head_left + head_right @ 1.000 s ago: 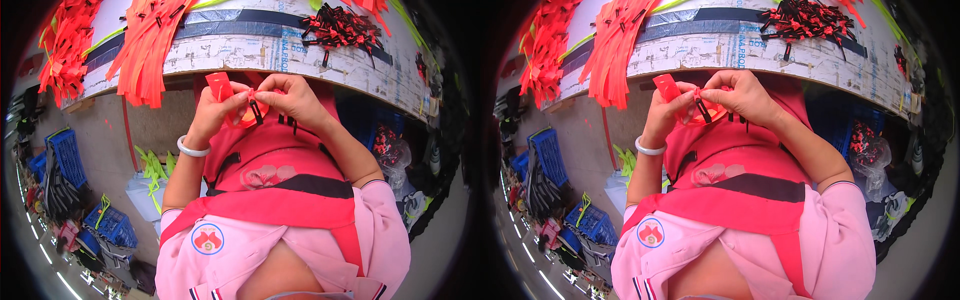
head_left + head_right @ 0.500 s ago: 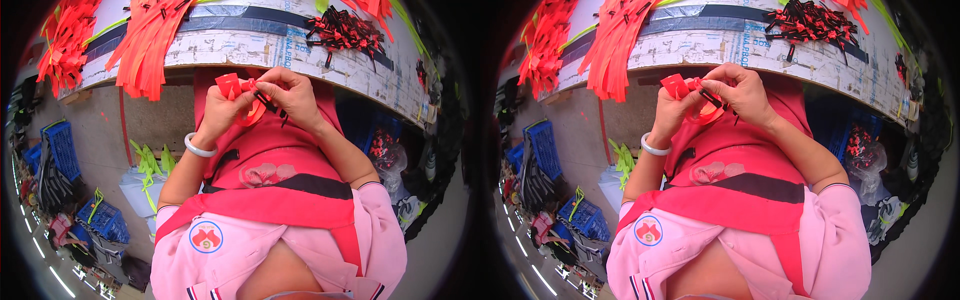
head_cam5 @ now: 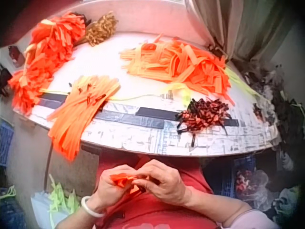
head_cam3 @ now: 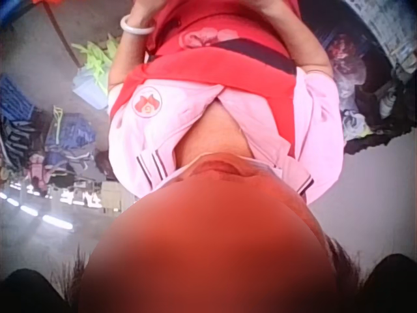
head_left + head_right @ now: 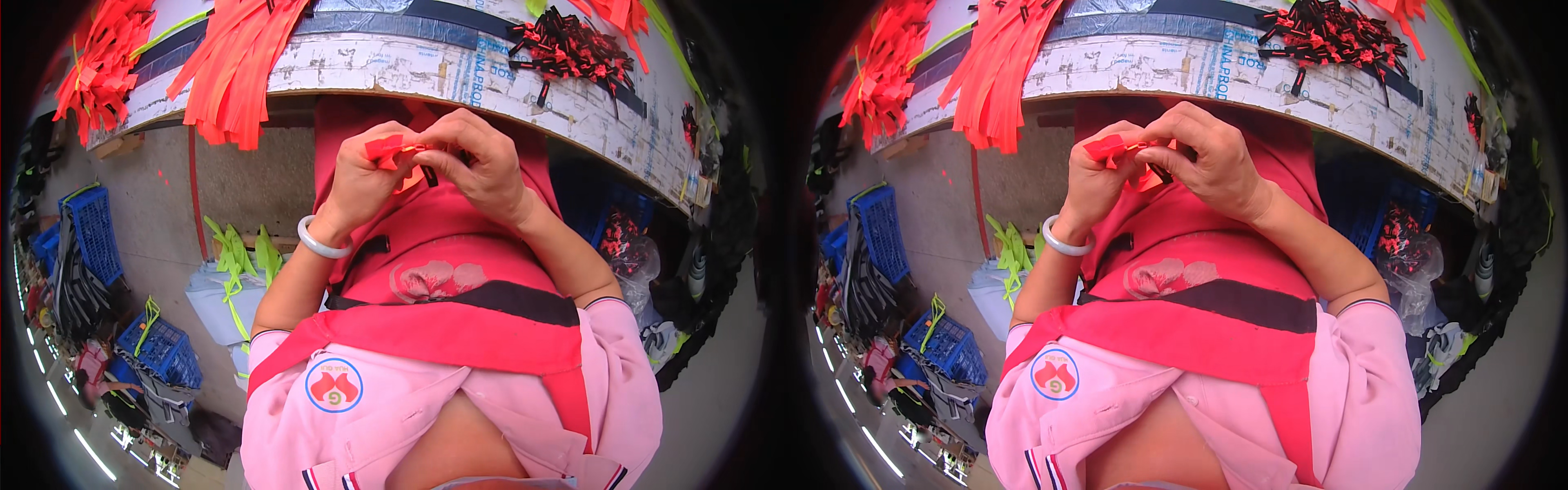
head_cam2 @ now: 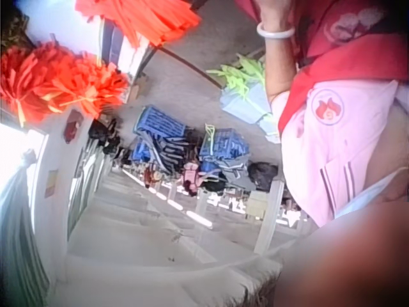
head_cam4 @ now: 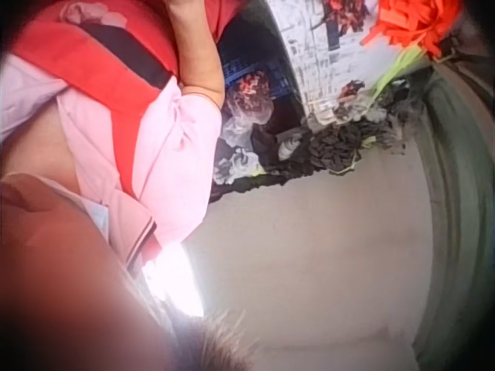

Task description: The recorder is assembling red and black pom-poms or tassels by hand at a manufacturing workbench.

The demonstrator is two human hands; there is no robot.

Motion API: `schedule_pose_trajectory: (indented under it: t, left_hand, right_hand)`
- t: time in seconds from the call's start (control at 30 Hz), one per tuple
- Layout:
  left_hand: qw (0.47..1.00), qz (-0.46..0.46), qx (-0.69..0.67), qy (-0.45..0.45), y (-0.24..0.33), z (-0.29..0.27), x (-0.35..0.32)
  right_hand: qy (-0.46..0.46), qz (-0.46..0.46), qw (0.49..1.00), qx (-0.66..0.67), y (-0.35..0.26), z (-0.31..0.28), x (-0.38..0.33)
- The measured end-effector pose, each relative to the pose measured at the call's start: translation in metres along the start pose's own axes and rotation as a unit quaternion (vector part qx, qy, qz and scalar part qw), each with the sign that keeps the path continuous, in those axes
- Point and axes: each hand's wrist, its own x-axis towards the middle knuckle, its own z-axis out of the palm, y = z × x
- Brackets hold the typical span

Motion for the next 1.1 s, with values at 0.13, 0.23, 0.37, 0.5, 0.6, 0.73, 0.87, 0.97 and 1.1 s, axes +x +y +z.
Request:
schedule_pose_trajectory:
  t: [0.13,0.23,0.37,0.5,0.6,0.73,0.87,0.97,1.1]
  left_hand:
    - [1.000,-0.012,-0.003,-0.014,0.001,0.000,0.001]
    - [1.000,0.004,-0.022,-0.014,0.000,0.001,-0.001]
    - [0.995,-0.050,-0.089,-0.006,0.002,0.005,-0.003]
    - [0.999,-0.018,-0.038,0.004,0.000,0.005,-0.003]
    - [0.999,-0.018,-0.049,0.010,-0.001,0.004,-0.004]
    - [0.999,-0.038,-0.032,-0.016,0.001,-0.001,0.001]
    - [0.997,0.044,0.044,-0.050,0.000,0.001,0.001]
    - [0.990,0.091,0.109,-0.024,0.002,0.002,-0.001]
    - [0.989,0.097,0.114,-0.018,0.001,0.002,-0.001]
  right_hand:
    - [0.006,0.000,1.000,-0.013,0.000,0.001,-0.002]
    - [0.024,-0.018,1.000,-0.002,0.003,0.005,-0.003]
    - [0.037,-0.030,0.998,0.027,0.004,0.007,-0.005]
    - [0.030,-0.014,0.999,0.027,0.002,0.007,-0.005]
    - [0.013,-0.010,1.000,0.006,0.001,0.005,-0.004]
    - [0.018,0.000,1.000,0.013,0.004,0.006,-0.007]
    - [0.008,-0.010,1.000,-0.017,-0.005,0.008,-0.008]
    - [-0.005,-0.025,0.999,-0.042,-0.004,0.006,-0.003]
    - [-0.012,-0.001,0.999,-0.037,-0.006,0.006,-0.007]
